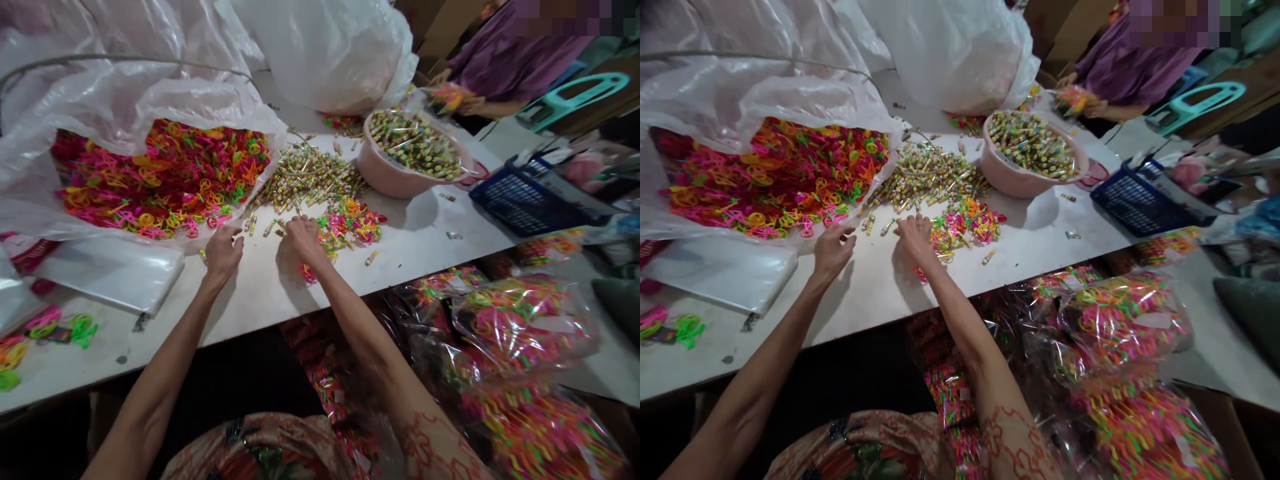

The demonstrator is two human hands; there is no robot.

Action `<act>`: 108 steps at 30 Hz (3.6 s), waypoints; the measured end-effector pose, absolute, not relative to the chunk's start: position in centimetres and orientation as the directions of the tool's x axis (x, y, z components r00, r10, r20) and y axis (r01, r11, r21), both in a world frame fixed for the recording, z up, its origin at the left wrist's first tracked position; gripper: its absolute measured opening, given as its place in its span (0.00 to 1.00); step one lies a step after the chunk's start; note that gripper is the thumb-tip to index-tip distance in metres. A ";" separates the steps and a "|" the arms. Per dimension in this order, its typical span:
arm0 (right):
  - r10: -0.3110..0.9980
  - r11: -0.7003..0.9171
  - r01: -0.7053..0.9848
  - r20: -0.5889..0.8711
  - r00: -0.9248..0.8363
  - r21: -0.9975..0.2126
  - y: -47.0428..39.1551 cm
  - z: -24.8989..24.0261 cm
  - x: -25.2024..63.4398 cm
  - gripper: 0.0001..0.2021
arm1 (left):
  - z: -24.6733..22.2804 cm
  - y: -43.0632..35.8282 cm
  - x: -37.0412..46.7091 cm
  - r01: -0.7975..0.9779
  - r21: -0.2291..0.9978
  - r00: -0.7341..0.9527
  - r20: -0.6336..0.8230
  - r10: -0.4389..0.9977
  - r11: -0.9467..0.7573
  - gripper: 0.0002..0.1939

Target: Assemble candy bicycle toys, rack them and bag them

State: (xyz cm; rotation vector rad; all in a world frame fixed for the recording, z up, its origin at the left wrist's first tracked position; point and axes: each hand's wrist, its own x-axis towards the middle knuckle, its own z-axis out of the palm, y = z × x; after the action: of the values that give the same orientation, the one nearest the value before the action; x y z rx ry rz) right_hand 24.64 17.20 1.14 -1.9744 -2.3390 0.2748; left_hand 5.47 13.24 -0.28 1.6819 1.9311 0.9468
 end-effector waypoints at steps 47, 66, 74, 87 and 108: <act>0.950 -0.301 -0.194 -0.277 -0.144 -0.934 10.6 -2.0 18.8 0.21 | -2.0 9.7 4.1 -0.127 0.962 -0.261 -0.268 0.927 0.242 0.18; 0.889 -0.449 -0.295 -0.388 -0.243 -0.843 5.3 -2.1 20.3 0.18 | -1.8 5.6 4.6 -0.235 0.915 -0.126 -0.364 0.923 0.329 0.26; 0.957 -0.278 -0.145 -0.261 -0.124 -0.950 5.1 -1.3 19.9 0.13 | -1.3 3.6 7.1 -0.293 0.919 -0.162 -0.320 0.933 0.265 0.14; 0.940 -0.303 -0.146 -0.271 -0.207 -0.942 6.1 0.0 22.6 0.10 | -0.6 4.0 6.7 -0.508 0.786 -0.135 -0.478 0.868 0.354 0.20; 0.858 -0.453 -0.217 -0.357 -0.370 -0.865 6.8 -0.9 24.0 0.14 | -0.3 3.2 6.8 -0.493 0.718 0.089 -0.520 0.850 0.491 0.18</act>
State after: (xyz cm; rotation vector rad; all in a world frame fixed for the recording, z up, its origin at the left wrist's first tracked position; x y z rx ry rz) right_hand 24.04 6.76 -0.93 -1.0990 -0.9652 1.8981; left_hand 6.81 3.19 -0.26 0.4072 1.0736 1.0404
